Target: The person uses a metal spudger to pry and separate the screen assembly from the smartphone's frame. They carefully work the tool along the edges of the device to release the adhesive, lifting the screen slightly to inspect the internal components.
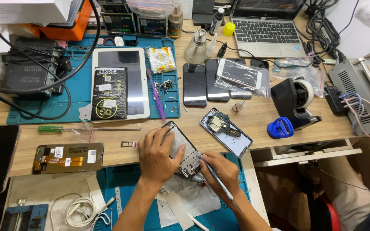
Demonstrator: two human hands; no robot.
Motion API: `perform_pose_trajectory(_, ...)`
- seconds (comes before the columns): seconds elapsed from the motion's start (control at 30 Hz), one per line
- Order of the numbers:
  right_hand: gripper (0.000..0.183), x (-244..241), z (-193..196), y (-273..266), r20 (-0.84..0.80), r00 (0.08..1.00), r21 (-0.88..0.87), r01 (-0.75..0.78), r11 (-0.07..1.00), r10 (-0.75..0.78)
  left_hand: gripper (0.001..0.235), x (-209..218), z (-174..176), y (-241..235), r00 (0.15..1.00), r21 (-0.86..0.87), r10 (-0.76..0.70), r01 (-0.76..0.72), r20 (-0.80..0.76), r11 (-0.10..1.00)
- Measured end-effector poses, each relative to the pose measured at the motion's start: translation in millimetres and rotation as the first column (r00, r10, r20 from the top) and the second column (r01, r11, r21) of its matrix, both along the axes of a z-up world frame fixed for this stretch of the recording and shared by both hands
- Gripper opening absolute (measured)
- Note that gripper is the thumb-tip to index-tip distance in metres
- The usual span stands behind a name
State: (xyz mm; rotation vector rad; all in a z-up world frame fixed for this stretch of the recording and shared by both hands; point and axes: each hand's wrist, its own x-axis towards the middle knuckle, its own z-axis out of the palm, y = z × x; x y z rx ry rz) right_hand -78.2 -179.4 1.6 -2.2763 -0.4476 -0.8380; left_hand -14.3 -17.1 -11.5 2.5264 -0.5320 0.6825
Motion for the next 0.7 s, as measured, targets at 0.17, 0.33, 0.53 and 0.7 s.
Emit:
perform_pose_trajectory(0.17,0.005,1.4,0.2,0.3,0.005,1.0,-0.005,-0.011,1.0,0.011,0.036,-0.2,-0.3,0.0,1.0,0.009,0.006,-0.006,0.0,1.0)
perform_pose_trajectory(0.33,0.004,2.1,3.5,1.6,0.001,1.0,-0.01,-0.01,1.0,0.01,0.036,0.1,-1.2,0.0,1.0,0.018,0.008,-0.008,-0.008,1.0)
perform_pose_trajectory(0.53,0.005,2.8,1.8,3.8,0.016,1.0,-0.031,0.001,1.0,0.0,0.037,0.0,-1.7,-0.3,1.0,0.013,0.007,-0.007,-0.002,1.0)
perform_pose_trajectory(0.7,0.005,11.0,1.1,8.6,0.099,0.994,-0.152,0.048,0.987,-0.033,0.038,0.3,-1.4,0.6,1.0,0.037,-0.003,0.003,0.009,0.999)
